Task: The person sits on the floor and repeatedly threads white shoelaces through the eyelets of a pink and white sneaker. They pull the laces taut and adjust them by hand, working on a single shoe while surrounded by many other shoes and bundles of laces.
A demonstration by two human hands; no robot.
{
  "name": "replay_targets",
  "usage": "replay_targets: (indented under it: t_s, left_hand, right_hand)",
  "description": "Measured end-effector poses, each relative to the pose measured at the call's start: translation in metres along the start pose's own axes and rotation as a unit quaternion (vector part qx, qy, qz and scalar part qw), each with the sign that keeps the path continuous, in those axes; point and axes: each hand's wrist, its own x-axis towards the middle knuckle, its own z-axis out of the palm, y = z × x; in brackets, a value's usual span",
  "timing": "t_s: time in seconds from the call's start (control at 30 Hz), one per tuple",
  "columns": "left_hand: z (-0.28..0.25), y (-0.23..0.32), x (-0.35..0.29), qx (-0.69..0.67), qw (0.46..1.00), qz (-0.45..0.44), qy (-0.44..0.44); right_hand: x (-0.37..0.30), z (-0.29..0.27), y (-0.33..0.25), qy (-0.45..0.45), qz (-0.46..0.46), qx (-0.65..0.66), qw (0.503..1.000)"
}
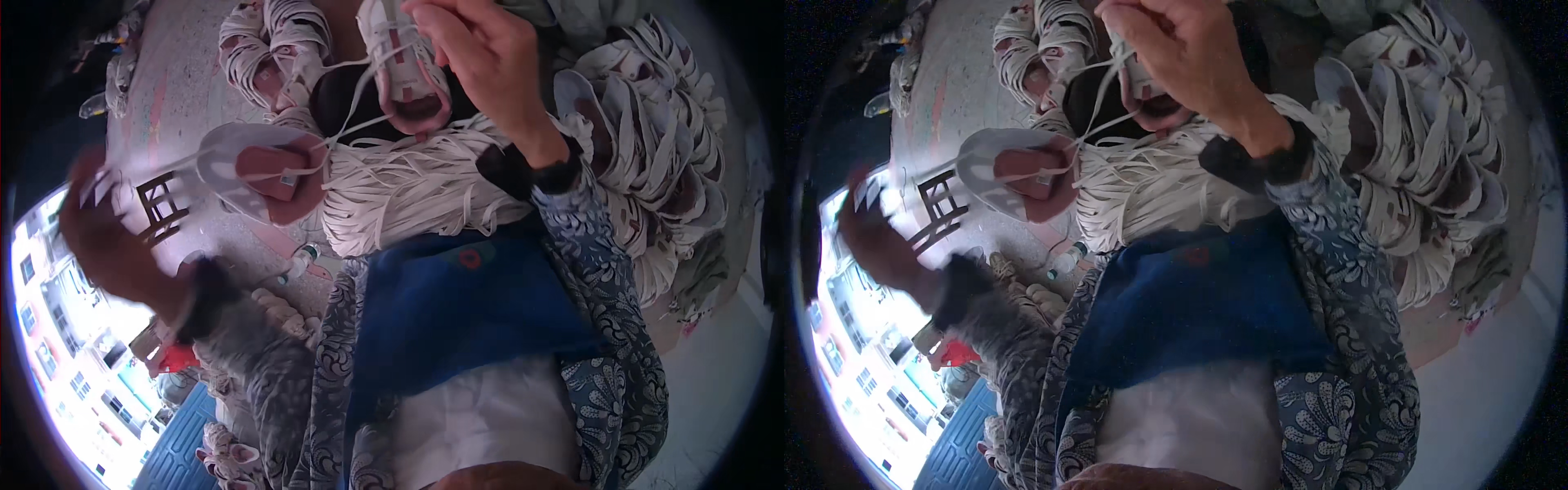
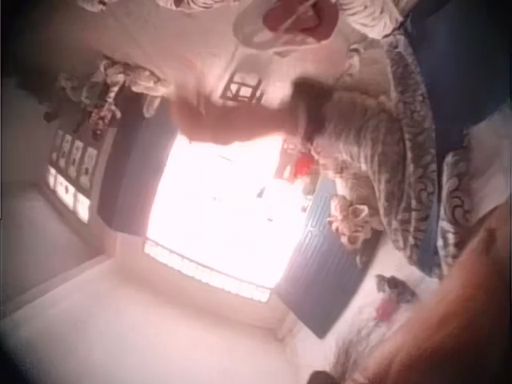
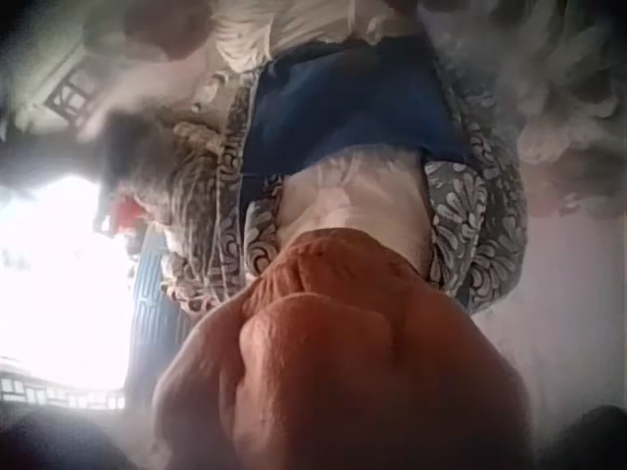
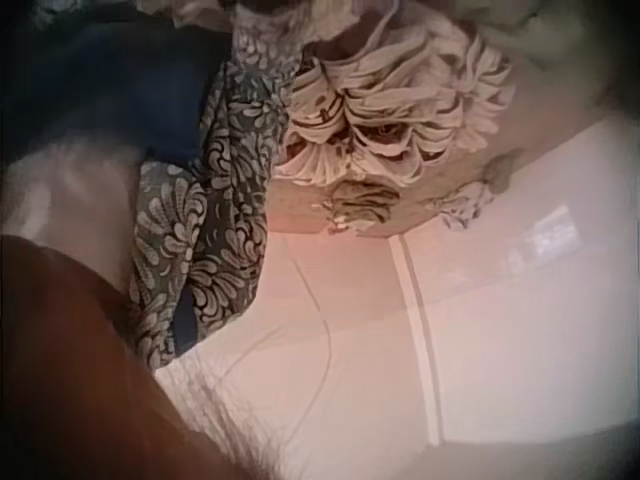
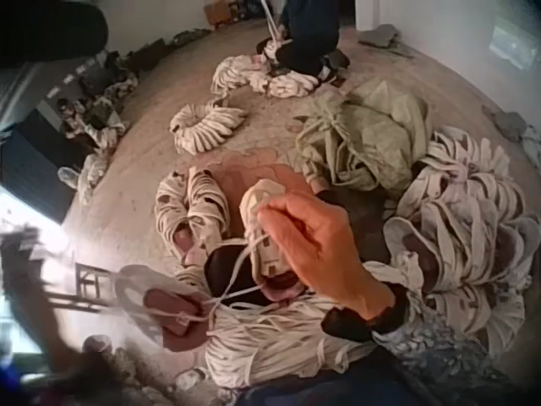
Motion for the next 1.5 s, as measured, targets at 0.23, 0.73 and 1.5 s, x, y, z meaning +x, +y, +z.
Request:
replay_targets:
  t_s: [0.23,0.73,1.5]
  left_hand:
    - [0.170,0.134,-0.010,-0.401,0.905,-0.054,-0.129]
    - [0.182,0.147,-0.025,-0.271,0.948,0.008,-0.170]
    - [0.082,0.009,-0.020,-0.053,0.986,-0.143,-0.063]
  right_hand:
    - [0.000,-0.010,-0.033,0.023,-0.064,0.005,0.998]
    - [0.001,0.004,-0.010,0.077,-0.078,-0.039,0.993]
    - [0.018,-0.106,-0.031,0.136,0.134,-0.148,0.970]
